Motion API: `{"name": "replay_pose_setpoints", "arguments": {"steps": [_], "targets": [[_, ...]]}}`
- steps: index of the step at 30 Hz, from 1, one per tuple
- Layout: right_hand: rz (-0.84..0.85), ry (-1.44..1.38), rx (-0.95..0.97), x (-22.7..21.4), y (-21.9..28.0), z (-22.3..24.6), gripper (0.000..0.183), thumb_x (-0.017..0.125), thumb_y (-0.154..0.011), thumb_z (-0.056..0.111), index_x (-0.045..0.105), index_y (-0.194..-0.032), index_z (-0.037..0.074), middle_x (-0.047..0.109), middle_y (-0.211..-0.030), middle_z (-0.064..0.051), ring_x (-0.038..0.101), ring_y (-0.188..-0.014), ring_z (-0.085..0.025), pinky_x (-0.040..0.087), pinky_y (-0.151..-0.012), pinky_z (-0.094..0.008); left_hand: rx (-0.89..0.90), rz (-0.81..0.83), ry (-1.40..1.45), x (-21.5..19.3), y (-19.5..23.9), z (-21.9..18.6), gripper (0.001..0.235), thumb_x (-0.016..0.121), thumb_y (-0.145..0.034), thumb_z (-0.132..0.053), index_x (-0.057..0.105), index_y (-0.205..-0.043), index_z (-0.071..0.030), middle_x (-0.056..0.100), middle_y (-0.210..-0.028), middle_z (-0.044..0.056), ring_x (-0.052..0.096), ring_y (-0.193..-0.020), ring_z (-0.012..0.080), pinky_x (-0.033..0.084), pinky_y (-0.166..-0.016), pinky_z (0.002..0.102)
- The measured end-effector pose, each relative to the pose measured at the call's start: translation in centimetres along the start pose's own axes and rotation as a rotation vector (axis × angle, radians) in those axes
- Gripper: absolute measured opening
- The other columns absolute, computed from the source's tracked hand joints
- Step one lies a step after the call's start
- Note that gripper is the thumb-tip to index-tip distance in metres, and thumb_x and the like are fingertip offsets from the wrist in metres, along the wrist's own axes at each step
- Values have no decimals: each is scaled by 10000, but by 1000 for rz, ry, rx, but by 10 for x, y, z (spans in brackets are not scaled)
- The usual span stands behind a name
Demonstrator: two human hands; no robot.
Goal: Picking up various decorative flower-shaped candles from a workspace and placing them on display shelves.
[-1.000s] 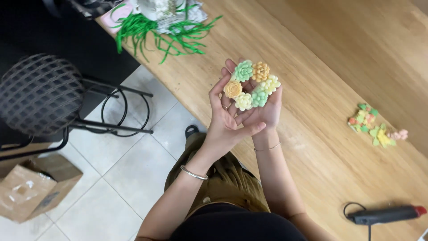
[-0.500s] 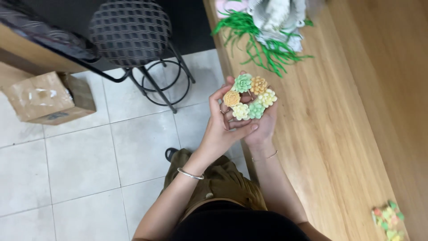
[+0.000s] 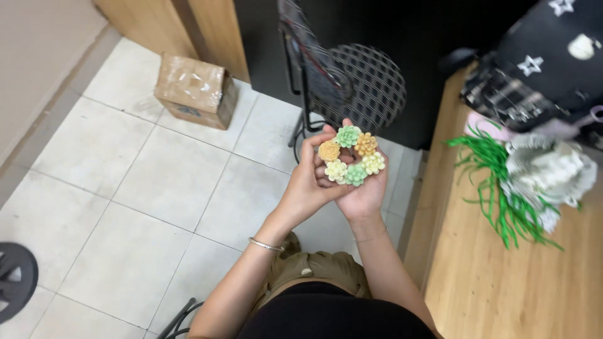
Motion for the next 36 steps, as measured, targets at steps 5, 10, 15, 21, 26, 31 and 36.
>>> {"name": "replay_pose_setpoints", "arguments": {"steps": [5, 10, 15, 21, 26, 31, 36], "targets": [[-86, 61, 194, -13, -70, -79, 672, 366, -1053, 483, 405, -1590, 81, 449, -1593, -218, 551, -1331, -343, 504, -1075, -493, 21, -192, -96, -85, 7, -10, 852, 818, -803, 24, 270, -1444, -97, 657, -1310, 156, 690, -1180, 195, 623, -910, 300], [54, -20, 445, -9, -115, -149, 691, 344, -1051, 497, 404, -1588, 66, 441, -1602, -211, 542, -1338, -361, 489, -1069, -512, -3, -400, -161, -152, 26, -24, 852, 818, -794, 4, 264, -1433, -98, 681, -1254, 168, 719, -1131, 197, 627, -846, 291], [-31, 8, 638, -6, -154, -209, 684, 336, -1025, 469, 408, -1583, 79, 442, -1603, -204, 542, -1356, -355, 487, -1081, -513, 31, -597, -132, -206, 37, -22, 858, 812, -808, -1, 247, -1446, -96, 670, -1266, 169, 713, -1128, 197, 607, -804, 277], [163, 10, 878, -6, -220, -289, 663, 336, -1043, 449, 434, -1589, 85, 462, -1597, -193, 529, -1339, -363, 496, -1066, -516, 87, -808, -135, -285, 41, -27, 862, 810, -823, -12, 234, -1458, -104, 656, -1314, 161, 693, -1173, 193, 615, -840, 284], [51, 58, 1044, 25, -283, -369, 706, 306, -1057, 484, 417, -1581, 24, 444, -1598, -265, 511, -1393, -372, 479, -1128, -518, 178, -1015, -156, -356, 37, -56, 847, 797, -827, -15, 247, -1465, -109, 598, -1381, 169, 658, -1244, 208, 629, -872, 307], [479, -338, 1363, 66, -337, -444, 700, 270, -1049, 476, 386, -1587, 44, 413, -1614, -241, 461, -1454, -396, 450, -1099, -596, 191, -1259, -272, -424, 35, -89, 850, 823, -803, -19, 294, -1464, -97, 552, -1436, 153, 624, -1295, 211, 644, -848, 327], [296, 18, 1493, 74, -358, -520, 673, 262, -1011, 445, 399, -1556, 74, 432, -1590, -207, 473, -1422, -371, 433, -1120, -611, 193, -1568, -475, -456, 55, -107, 969, 847, -761, -39, 315, -1568, -89, 561, -1394, 150, 664, -1067, 214, 665, -807, 315]]}}
Point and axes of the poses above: each hand's wrist, its own y-axis away from the middle knuckle, its own x-axis out of the palm, z = x × y, the point moved 4 cm from there along -y, towards the middle knuckle
